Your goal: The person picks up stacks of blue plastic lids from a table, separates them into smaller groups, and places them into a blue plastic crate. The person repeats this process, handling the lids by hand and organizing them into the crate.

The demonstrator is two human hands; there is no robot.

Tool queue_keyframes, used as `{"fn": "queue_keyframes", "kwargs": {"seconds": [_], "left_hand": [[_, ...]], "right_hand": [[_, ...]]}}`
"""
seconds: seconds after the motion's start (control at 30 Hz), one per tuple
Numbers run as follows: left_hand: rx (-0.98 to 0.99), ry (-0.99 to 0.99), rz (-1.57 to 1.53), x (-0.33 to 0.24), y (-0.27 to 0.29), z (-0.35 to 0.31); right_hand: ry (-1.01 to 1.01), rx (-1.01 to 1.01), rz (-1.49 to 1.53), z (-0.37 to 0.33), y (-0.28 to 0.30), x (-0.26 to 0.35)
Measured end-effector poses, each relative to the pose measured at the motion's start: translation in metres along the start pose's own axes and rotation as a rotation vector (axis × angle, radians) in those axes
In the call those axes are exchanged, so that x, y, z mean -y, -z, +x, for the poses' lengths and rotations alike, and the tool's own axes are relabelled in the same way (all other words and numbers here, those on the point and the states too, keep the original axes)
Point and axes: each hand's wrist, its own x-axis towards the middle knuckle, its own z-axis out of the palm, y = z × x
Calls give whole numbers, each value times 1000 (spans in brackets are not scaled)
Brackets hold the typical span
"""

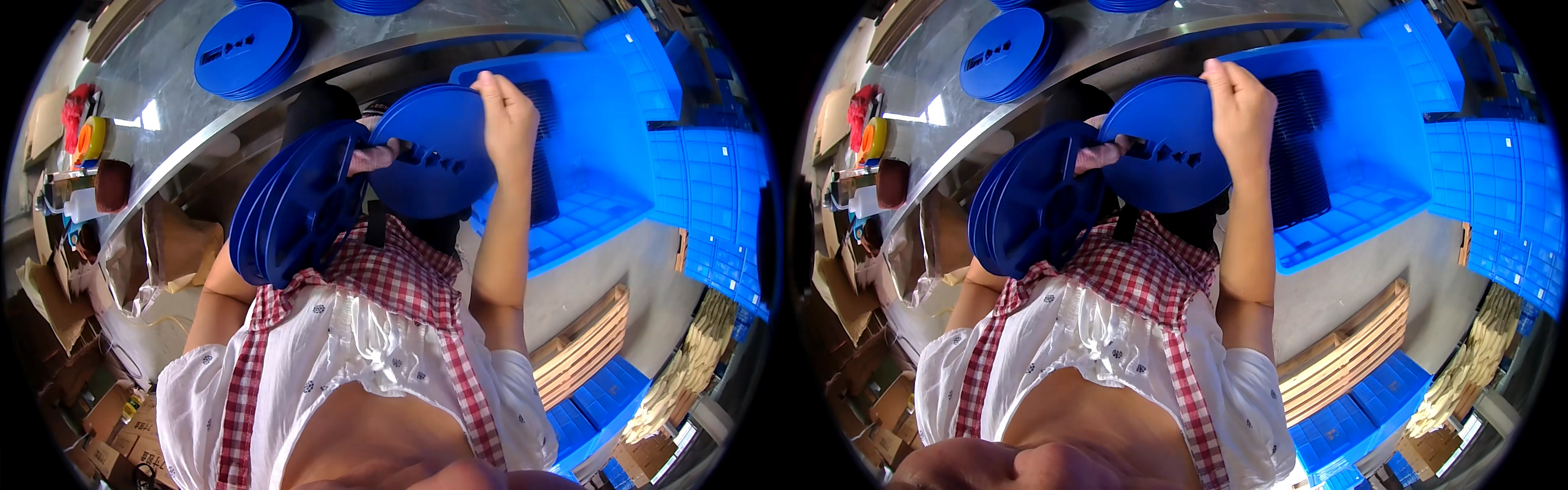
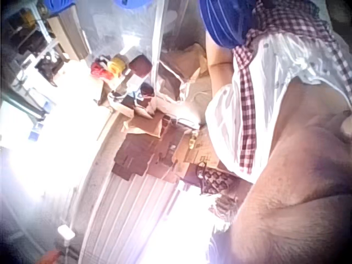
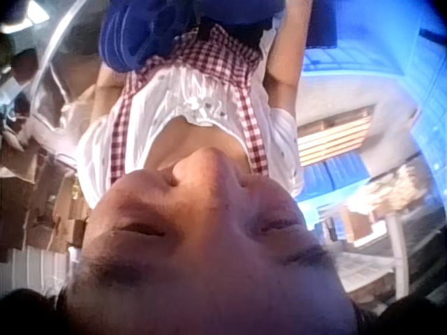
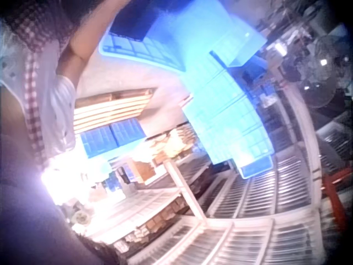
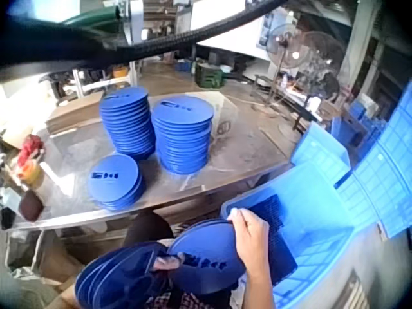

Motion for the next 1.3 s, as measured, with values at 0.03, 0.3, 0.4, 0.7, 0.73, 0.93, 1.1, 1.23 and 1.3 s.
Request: {"fn": "queue_keyframes", "kwargs": {"seconds": [0.03, 0.3, 0.4, 0.7, 0.73, 0.93, 1.1, 1.23, 1.3], "left_hand": [[0, -1, -4, 0, 1, 0], [-12, -6, 0, -11, 8, -3], [-39, -17, 2, -15, 10, -11], [-64, -25, 16, -17, 9, -12], [-67, -24, 19, -17, 8, -13], [-58, -49, 26, -19, 8, -8], [-59, -52, 17, -16, 8, -5], [-52, -44, 19, -14, 8, -3], [-53, -40, 22, -14, 8, -4]], "right_hand": [[-3, -44, 41, 1, 4, -11], [-59, -242, 325, -52, 20, -43], [-42, -239, 264, -66, 18, -44], [656, 417, 754, -104, 25, 33], [606, 396, 798, -107, 22, 29], [15, -240, 713, -93, 23, -23], [-56, -174, 629, -89, 15, -37], [-83, -116, 617, -88, 9, -38], [-115, -108, 627, -87, 7, -37]]}}
